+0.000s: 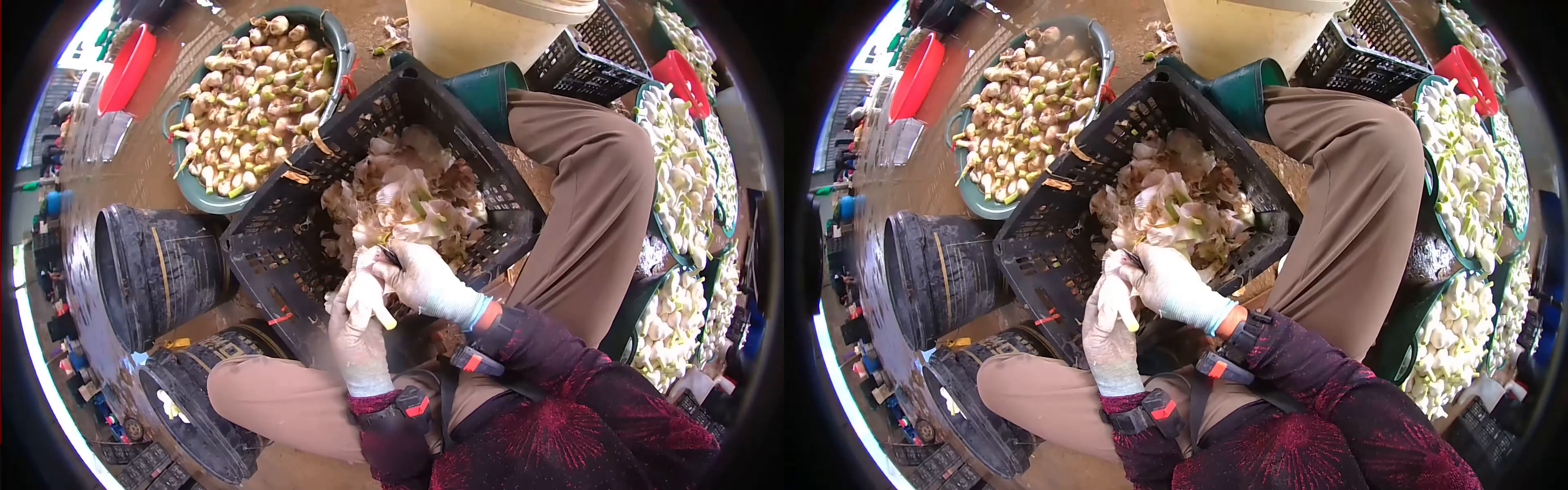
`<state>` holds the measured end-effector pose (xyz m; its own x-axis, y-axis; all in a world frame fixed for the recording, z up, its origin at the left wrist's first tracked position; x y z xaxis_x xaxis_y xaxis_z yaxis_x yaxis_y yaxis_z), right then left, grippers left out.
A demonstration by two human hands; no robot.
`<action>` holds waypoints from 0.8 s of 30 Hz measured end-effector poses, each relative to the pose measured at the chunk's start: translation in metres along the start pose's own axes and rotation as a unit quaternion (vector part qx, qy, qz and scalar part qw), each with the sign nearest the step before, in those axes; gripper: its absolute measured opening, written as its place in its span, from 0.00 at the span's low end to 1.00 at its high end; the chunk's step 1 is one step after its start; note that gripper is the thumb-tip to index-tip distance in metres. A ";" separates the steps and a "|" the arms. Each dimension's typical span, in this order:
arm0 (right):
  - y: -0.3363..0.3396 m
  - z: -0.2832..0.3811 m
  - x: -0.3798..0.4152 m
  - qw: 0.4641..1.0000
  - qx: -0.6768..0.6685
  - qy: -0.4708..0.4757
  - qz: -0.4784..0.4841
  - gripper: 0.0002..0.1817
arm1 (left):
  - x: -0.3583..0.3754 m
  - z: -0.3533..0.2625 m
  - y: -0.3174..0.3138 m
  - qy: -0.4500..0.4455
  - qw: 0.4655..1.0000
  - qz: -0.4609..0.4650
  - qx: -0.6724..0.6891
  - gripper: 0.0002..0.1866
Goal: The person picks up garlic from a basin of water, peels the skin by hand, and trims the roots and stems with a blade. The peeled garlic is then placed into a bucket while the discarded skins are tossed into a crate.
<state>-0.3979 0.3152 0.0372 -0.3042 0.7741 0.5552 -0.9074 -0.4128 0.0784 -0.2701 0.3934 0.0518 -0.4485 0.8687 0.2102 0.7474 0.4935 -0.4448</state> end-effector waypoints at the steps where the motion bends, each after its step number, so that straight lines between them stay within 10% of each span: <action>1: -0.002 0.004 0.003 0.994 0.089 0.039 -0.040 0.11 | -0.001 0.001 0.002 0.010 1.000 0.008 -0.003 0.23; 8: 0.008 0.000 -0.003 0.952 0.083 0.121 -0.267 0.07 | 0.009 -0.016 -0.004 0.019 0.992 0.057 0.109 0.23; 13: 0.036 0.002 0.006 0.879 0.352 0.095 -0.308 0.14 | 0.007 -0.021 -0.006 -0.019 0.963 0.021 0.267 0.27; 18: 0.012 0.034 0.035 0.968 0.187 0.162 -0.047 0.20 | 0.003 -0.001 0.006 -0.026 0.971 0.000 0.237 0.26; 24: 0.003 0.025 0.025 0.973 0.160 0.142 -0.090 0.12 | 0.002 -0.004 -0.009 -0.053 0.998 0.009 0.042 0.25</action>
<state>-0.4007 0.3215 0.0718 -0.2573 0.9306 0.2601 -0.8310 -0.3505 0.4320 -0.2755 0.3913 0.0598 -0.4874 0.8662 0.1104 0.7146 0.4684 -0.5196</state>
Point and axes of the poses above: each hand's wrist, its own x-axis away from the middle knuckle, its own y-axis out of the back of the hand, z = x × y, the point moved 1 cm from there along -x, towards the middle knuckle, and after that the axes turned 15 degrees about -y, right-handed, at the moved point
